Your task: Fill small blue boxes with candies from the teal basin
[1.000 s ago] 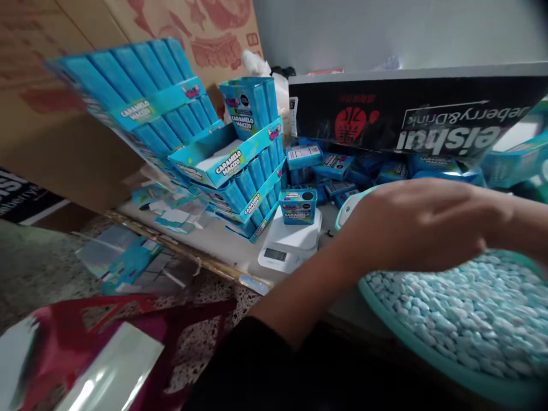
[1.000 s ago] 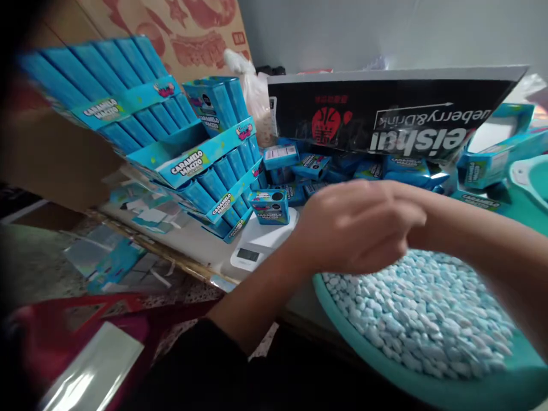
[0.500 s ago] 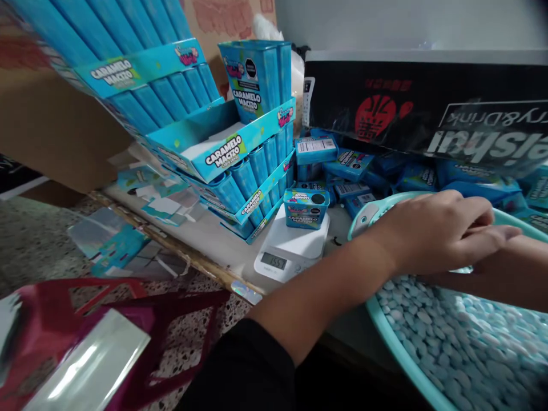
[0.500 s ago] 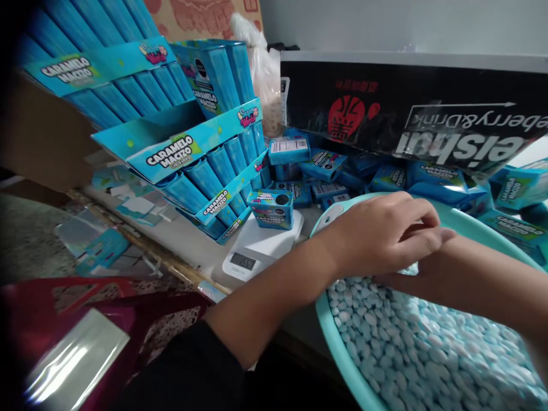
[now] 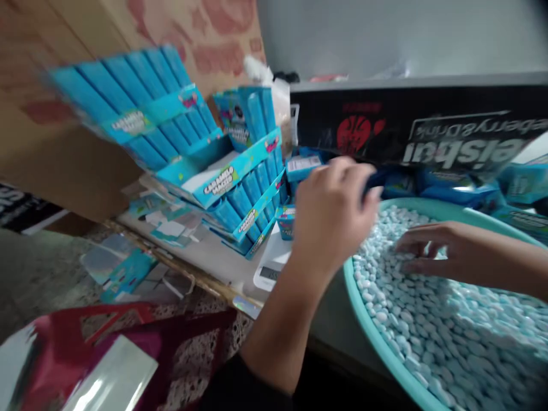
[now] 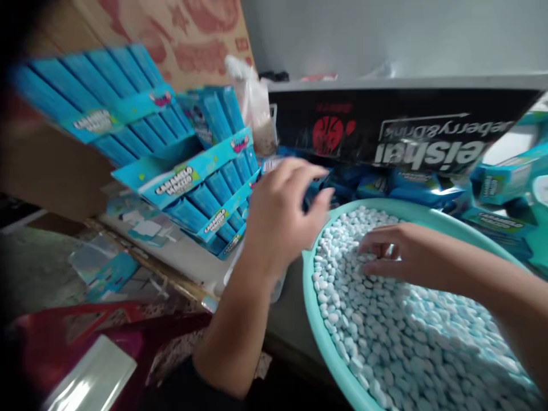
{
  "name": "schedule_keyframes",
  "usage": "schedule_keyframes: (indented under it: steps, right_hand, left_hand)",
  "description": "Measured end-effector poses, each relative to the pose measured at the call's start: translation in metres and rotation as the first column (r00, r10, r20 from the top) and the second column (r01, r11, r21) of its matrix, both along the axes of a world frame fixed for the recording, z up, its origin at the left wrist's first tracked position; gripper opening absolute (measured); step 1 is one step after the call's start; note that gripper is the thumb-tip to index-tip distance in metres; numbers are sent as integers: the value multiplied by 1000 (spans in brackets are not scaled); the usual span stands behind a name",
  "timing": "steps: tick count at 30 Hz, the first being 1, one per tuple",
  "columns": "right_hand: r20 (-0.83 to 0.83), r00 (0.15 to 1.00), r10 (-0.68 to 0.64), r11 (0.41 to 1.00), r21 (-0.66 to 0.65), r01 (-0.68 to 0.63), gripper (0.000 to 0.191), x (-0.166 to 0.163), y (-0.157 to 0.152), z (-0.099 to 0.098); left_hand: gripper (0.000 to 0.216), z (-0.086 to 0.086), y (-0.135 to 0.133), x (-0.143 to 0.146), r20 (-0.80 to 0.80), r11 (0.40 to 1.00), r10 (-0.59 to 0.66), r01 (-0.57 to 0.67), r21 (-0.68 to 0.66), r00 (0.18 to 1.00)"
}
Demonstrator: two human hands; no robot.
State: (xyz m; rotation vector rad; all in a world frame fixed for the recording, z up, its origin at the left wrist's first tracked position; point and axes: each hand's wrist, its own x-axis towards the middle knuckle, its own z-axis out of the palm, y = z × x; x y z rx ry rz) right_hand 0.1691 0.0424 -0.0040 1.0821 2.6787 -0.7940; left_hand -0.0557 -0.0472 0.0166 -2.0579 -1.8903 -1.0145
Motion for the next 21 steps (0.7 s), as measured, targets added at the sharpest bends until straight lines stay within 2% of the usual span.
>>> schedule_keyframes:
  steps: [2, 4, 6, 8, 10, 14, 16, 18, 20, 21]
  right_hand:
    - [-27, 1000, -3, 999, -35, 2, 37, 3, 0, 2]
    - [-48, 999, -15, 999, -47, 13, 38, 1, 0, 3]
    - [-67, 998, -18, 999, -41, 15, 38, -2, -1, 5]
    - [-84, 996, -11, 999, -46, 7, 40, -4, -3, 8]
    - [-106, 994, -1, 999, -43, -4, 43, -5, -5, 10]
    - [-153, 988, 19, 1000, 20, -16, 43, -4, -6, 8]
    - [-172, 985, 19, 999, 33, -14, 41, -3, -4, 5]
    - [-184, 983, 15, 1000, 24, -11, 42, -1, -2, 2]
    - [-184, 983, 17, 1000, 14, -15, 44, 0, -1, 1]
    - [-185, 983, 19, 1000, 11, -18, 45, 0, -1, 1]
  left_hand:
    - [41, -7, -12, -20, 25, 966, 233, -228, -126, 972]
    - [45, -18, -19, -30, -49, 899, 342, -342, -272, 938]
    - [35, -29, -21, -31, -142, 839, 428, -450, -306, 893]
    - [22, -38, -19, -25, -220, 820, 449, -497, -283, 866]
    - [15, -43, -15, -19, -273, 835, 425, -490, -250, 863]
    - [27, -45, -14, -16, -281, 849, 406, -473, -237, 870]
    - [30, -34, -21, -20, -258, 863, 366, -430, -266, 894]
    - [25, -9, -32, -27, -254, 904, 315, -371, -214, 914]
    - [21, 32, -45, -39, -297, 948, 300, -319, -15, 906]
    - [22, 56, -50, -46, -335, 942, 336, -307, 138, 881]
